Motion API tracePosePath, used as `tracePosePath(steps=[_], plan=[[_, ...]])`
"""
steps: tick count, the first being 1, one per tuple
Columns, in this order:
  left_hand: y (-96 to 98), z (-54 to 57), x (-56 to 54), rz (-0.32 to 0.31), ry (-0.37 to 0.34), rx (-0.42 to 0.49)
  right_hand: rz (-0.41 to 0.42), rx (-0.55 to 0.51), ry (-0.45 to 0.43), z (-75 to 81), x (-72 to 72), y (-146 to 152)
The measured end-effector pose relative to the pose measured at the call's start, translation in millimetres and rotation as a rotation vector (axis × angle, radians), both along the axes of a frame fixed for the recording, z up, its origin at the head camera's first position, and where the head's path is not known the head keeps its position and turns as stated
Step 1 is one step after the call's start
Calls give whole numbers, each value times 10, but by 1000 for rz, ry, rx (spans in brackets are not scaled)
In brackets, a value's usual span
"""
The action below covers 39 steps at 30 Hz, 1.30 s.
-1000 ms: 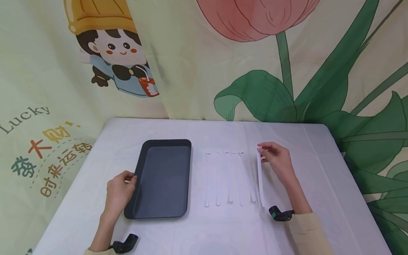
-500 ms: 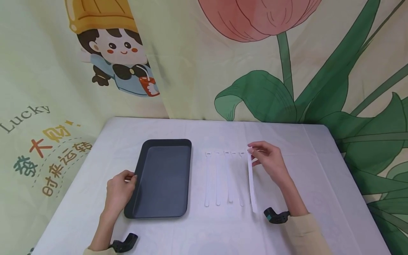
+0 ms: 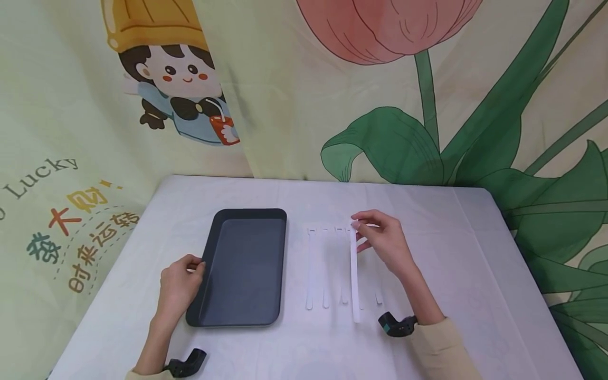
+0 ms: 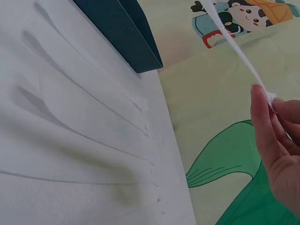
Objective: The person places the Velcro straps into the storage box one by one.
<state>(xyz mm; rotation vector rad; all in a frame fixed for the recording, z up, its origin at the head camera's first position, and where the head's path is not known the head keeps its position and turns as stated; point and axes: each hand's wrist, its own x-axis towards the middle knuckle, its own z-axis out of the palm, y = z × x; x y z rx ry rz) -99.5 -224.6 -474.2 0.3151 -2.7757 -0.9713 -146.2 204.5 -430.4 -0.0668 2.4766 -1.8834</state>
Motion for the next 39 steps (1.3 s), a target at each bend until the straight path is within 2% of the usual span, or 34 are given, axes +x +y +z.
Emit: tracePosePath(steps=[19,28,39], plan=[[-7,-16,7,9,2,1,74,-72,24,31,-82,-433],[1,-25,-8,0,-10,4,110,-120,-6,33,-124,-668],[-14,-43,-17,-5,-7,4,136,-144,30,55,-213,-917]])
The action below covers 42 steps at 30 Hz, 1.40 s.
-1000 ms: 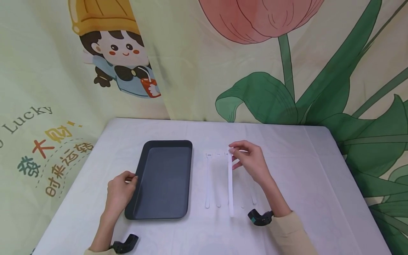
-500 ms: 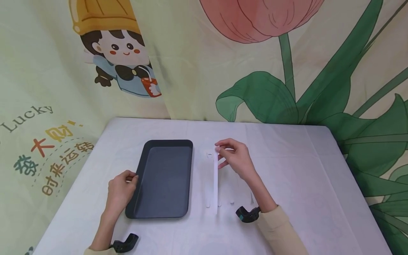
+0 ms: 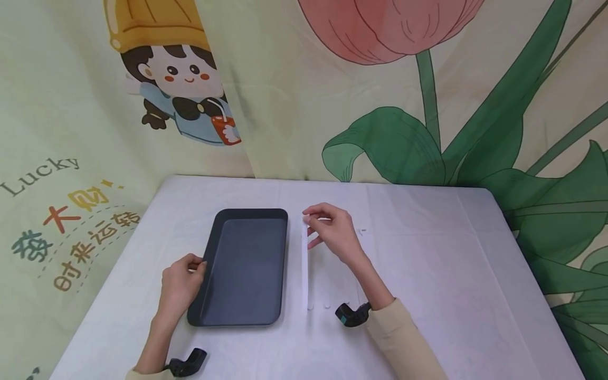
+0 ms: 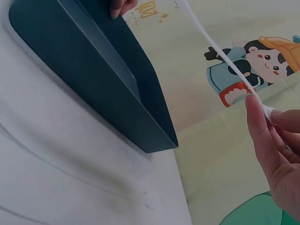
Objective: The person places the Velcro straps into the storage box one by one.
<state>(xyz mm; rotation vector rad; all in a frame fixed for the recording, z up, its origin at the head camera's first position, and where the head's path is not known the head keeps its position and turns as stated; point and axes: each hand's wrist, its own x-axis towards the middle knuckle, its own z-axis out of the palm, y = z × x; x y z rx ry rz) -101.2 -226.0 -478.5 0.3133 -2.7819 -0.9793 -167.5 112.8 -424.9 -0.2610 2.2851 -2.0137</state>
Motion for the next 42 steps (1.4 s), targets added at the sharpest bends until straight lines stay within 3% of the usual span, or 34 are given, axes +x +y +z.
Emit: tracePosePath(steps=[17,30,42], plan=[[9,21,10,-11,21,16,6,-48,0,55,-120,-424],[28,38,-28,-8,21,12,22,-109,-6,1,-173,-712],[7,11,-4,-4,9,16,88,-151,-50,-69,-202,-1050]])
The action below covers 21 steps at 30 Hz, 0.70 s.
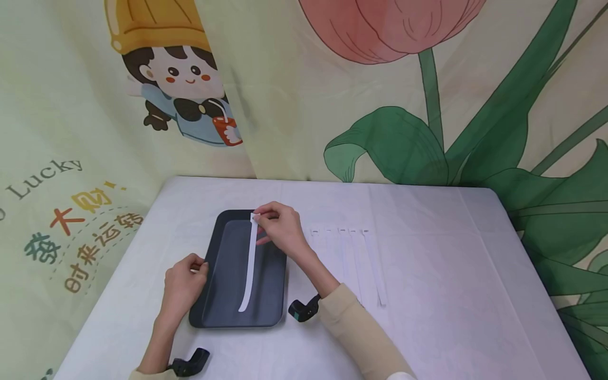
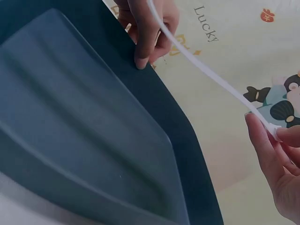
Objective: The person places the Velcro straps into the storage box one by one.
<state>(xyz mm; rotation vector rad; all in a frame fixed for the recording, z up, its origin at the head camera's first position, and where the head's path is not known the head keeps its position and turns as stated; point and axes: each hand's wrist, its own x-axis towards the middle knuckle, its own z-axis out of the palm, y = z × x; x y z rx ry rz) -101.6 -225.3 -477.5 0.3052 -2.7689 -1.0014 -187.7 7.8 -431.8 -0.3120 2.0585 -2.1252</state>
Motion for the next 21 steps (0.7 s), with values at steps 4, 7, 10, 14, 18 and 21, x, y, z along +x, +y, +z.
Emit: tracePosePath(steps=[4,7,10,14,18,21], plan=[[-8,-9,-7,-4,13,0,9,-2,-8,-19,-7,-97],[-10,-11,-11,-7,14,2,16,-9,-11,-42,-14,-150],[-8,-11,-11,-3,5,2,22,-13,-13,-75,-20,-194],[-9,-14,-8,3,0,-4,32,-12,-12,-140,-30,-259],[-15,-13,-1,3,6,-2,36,-3,-21,-207,-51,-339],[-20,-10,4,5,13,3,41,-5,-26,-249,-77,-405]])
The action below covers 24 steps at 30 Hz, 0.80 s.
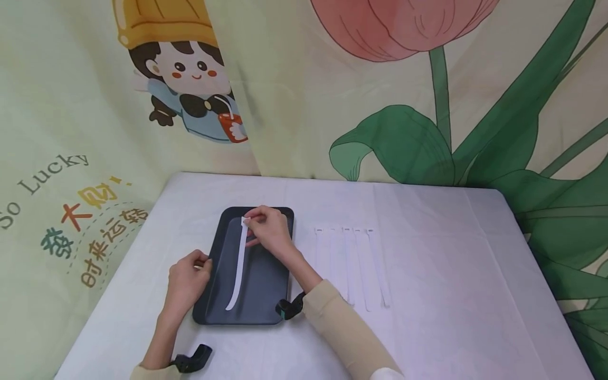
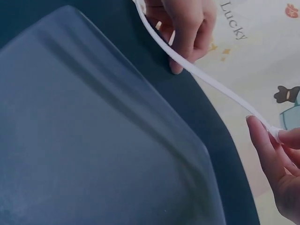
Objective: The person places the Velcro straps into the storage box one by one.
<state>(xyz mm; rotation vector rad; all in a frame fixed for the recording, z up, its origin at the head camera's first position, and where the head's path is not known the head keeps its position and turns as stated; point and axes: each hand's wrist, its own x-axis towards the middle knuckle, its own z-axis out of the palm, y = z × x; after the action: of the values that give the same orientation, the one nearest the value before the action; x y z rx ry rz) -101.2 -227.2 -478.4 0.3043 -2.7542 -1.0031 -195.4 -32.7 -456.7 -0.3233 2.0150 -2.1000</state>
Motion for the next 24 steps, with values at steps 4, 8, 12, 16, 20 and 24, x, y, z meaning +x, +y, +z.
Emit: tracePosePath(steps=[4,8,12,16,20,24], plan=[[5,12,-3,5,2,8,13,1,-4,-60,-33,-72],[8,15,0,7,-7,14,29,-6,-19,-132,-51,-132],[3,3,19,9,-14,19,24,-24,-51,-207,-67,-199],[2,5,26,7,-15,26,13,-22,-72,-241,-77,-264],[-3,15,10,4,4,24,7,-3,-61,-264,-97,-339],[-13,8,-5,4,-10,32,2,28,-52,-307,-104,-405]])
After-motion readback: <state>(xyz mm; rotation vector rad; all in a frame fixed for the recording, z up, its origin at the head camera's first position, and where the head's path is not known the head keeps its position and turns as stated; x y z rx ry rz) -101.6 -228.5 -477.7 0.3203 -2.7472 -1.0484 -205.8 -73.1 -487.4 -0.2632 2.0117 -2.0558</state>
